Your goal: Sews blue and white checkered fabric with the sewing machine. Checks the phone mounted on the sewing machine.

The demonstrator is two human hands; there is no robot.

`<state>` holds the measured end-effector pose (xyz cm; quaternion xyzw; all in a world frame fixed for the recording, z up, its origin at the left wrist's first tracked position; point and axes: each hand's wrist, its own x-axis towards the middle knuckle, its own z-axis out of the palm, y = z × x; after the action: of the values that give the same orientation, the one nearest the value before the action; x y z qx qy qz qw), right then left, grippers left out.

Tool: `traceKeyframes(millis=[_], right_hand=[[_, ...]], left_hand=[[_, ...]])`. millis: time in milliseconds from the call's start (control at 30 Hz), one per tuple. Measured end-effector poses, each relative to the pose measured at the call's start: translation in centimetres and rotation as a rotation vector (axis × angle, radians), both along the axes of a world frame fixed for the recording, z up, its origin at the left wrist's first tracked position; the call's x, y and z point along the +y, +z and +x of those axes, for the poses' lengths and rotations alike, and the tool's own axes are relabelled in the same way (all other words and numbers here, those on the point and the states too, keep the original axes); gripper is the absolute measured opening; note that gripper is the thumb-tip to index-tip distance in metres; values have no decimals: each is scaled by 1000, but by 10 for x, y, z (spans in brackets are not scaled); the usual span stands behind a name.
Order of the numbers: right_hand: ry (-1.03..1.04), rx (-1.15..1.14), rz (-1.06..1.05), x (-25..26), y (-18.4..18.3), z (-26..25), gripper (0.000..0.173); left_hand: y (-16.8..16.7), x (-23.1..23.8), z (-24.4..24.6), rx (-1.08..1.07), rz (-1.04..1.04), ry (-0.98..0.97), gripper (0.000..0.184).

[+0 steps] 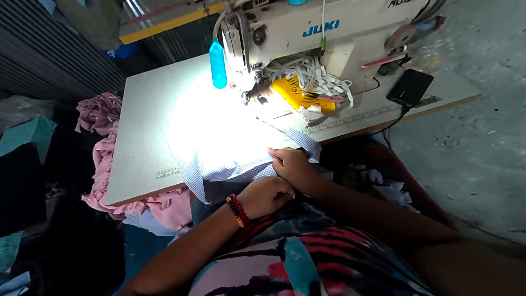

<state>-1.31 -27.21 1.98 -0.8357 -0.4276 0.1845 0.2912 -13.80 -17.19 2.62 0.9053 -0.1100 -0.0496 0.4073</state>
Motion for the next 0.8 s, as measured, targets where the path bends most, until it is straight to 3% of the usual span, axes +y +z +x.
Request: traceKeyframes(millis=[133,267,400,467,533,600,733,800], right_hand=[[94,-75,-221,5,13,1,40],[105,-84,-290,6,18,1,40],[149,-106,-347,5,20,-5,43],[177,-201,-335,2,18,-13,42],[213,-294,-294,-1,15,-19,38],[245,-351,-309,0,15,-24,36],[276,-332,-376,4,19,-28,36],[286,-312,-399,5,21,-27,38]], left_hand=[[0,1,-2,-25,17,27,22],[4,5,-3,-23,42,86,25],[-14,37,3,-183,206,546,27],[-25,70,8,-126,382,694,45],[-31,96,7,-40,538,730,56],[-32,105,7,-31,585,751,54],[-12,84,44,124,611,859,56],[-21,83,56,-11,581,786,44]])
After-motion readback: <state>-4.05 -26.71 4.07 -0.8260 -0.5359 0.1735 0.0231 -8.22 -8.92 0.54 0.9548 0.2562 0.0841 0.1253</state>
